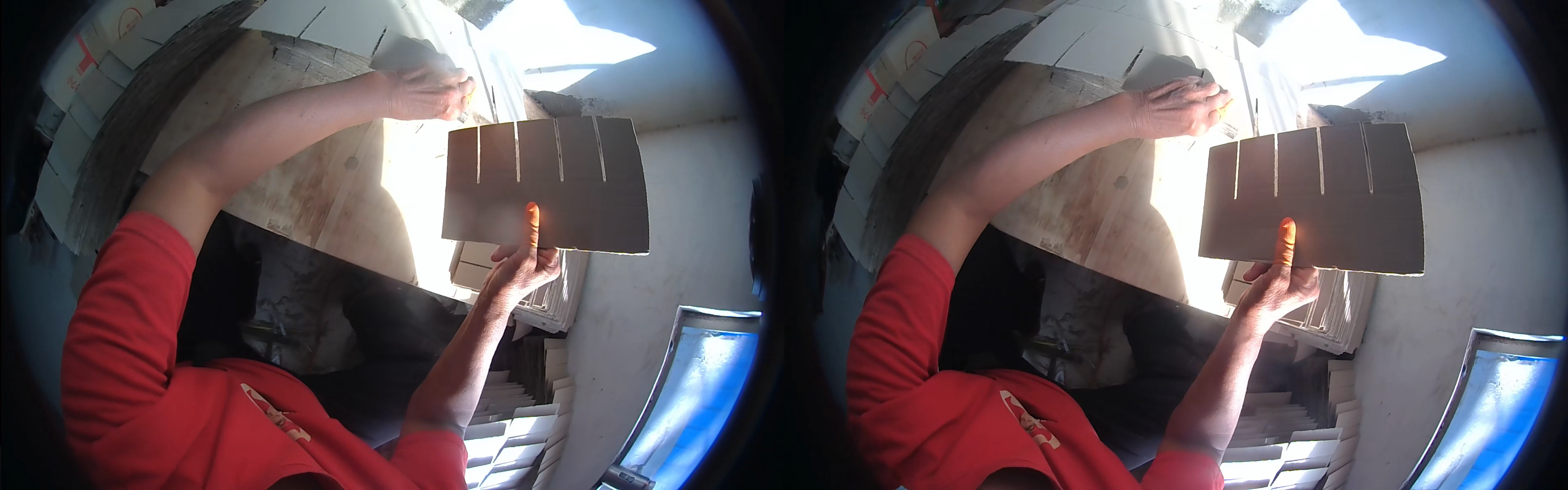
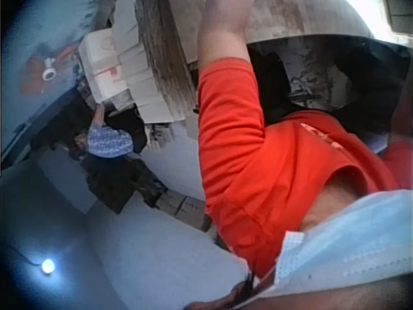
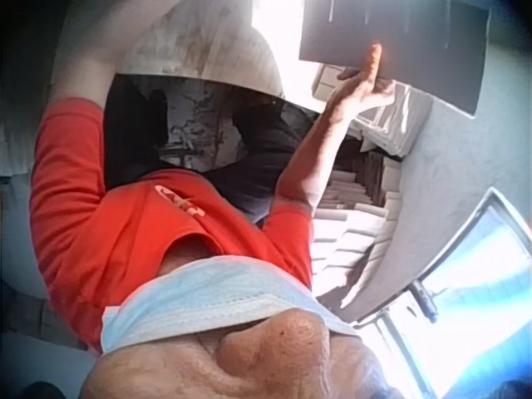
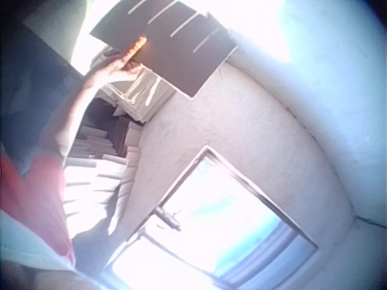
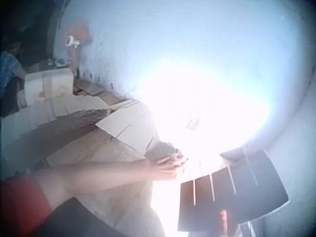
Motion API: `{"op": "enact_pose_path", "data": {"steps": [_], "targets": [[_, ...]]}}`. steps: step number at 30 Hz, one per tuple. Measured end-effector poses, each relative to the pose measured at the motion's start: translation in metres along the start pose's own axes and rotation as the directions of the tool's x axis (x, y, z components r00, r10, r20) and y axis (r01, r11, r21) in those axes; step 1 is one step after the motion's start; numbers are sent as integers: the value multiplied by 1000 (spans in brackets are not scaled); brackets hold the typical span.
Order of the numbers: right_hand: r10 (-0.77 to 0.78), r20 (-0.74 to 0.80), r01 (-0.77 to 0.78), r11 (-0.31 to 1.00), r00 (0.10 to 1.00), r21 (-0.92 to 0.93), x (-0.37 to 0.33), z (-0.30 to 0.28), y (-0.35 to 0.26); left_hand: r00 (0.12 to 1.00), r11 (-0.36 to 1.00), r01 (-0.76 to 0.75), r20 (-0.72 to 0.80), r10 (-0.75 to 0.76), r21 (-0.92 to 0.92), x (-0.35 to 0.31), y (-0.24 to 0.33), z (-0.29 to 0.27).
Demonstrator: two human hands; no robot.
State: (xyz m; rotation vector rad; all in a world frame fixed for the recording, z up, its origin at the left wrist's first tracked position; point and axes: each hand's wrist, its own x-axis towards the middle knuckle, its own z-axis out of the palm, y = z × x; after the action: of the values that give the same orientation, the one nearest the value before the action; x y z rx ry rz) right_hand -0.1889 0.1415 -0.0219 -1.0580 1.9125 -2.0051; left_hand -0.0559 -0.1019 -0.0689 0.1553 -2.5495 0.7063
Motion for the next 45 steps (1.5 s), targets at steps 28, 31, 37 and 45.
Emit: {"op": "enact_pose_path", "data": {"steps": [28, 31, 37, 45], "targets": [[8, 38, -7, 999, 999, -36, -12, 17, -1, 984, 994, -45, -169, 62, 102, -37, 82, -84], [-32, 24, 32, 999, 999, -32, -14, 23, 2, 984, 988, -130, -114, 139, 80, -42, 93, -104], [-48, 66, 55, 992, 997, -113, -20, 31, 20, 991, 960, 18, -121, -54, -281, -54, 113, -102], [11, 81, 8, 973, 997, -231, -17, 38, 18, 854, 815, 506, 37, -518, -282, 3, 5, -20]]}}
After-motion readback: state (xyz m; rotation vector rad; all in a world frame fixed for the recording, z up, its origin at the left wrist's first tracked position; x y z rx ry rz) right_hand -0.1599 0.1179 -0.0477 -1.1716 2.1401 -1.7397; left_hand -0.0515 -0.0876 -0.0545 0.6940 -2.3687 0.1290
